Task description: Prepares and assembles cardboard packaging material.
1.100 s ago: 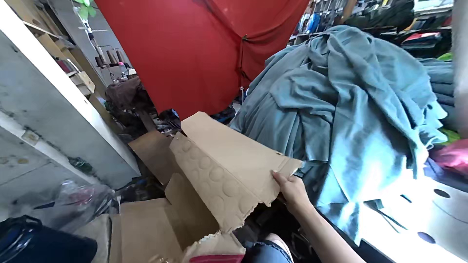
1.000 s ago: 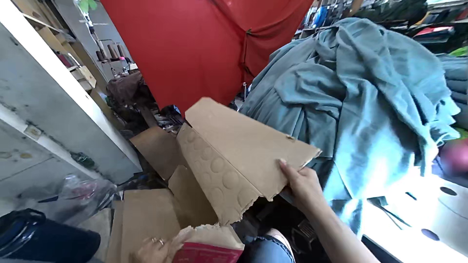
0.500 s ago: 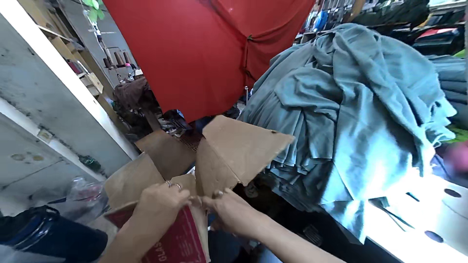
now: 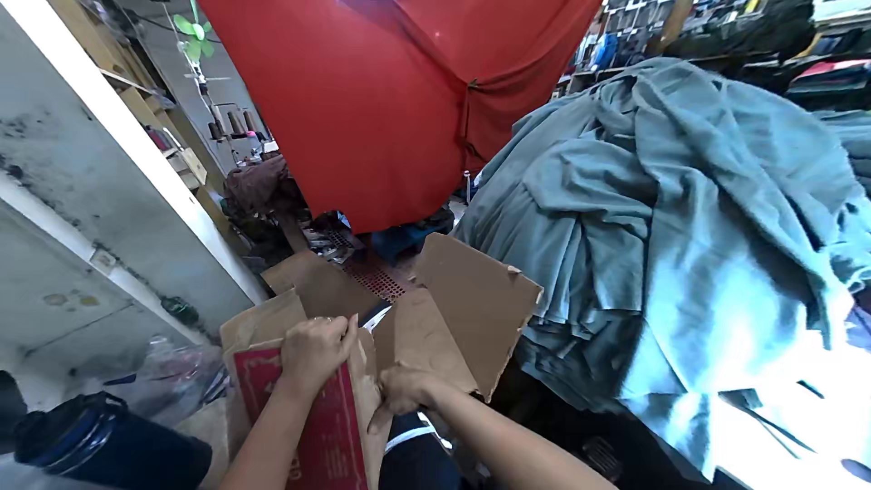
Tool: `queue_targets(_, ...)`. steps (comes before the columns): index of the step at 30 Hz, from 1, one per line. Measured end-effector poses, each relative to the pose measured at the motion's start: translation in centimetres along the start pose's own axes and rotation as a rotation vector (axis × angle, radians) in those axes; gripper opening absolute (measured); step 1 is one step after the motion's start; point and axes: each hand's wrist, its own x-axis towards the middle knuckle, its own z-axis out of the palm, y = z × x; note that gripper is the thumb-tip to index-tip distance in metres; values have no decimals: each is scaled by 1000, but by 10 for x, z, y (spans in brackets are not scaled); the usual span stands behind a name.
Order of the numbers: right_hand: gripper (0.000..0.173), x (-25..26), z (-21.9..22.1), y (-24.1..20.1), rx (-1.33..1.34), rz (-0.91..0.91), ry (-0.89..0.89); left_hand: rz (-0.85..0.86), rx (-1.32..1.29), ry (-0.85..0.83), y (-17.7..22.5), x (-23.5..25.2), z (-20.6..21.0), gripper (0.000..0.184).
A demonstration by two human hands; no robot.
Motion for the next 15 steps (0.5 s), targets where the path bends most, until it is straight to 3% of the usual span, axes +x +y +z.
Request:
queue_targets(4,50,0,14,-4,62,-74,91,-59,-38,-275,-18,4,29,47)
queue_targets(8,41,-1,21,-5,-53,-209,142,-272,6,-884,-20,18,39,50)
queue_targets(12,34,-10,36,-11,-163,-354,242,-358,31,-1122,-21,12,60,50)
queue_targets(15,27,-28,77,-2,-195,-522,357,-503,36,-1325,-26,-1,25,49)
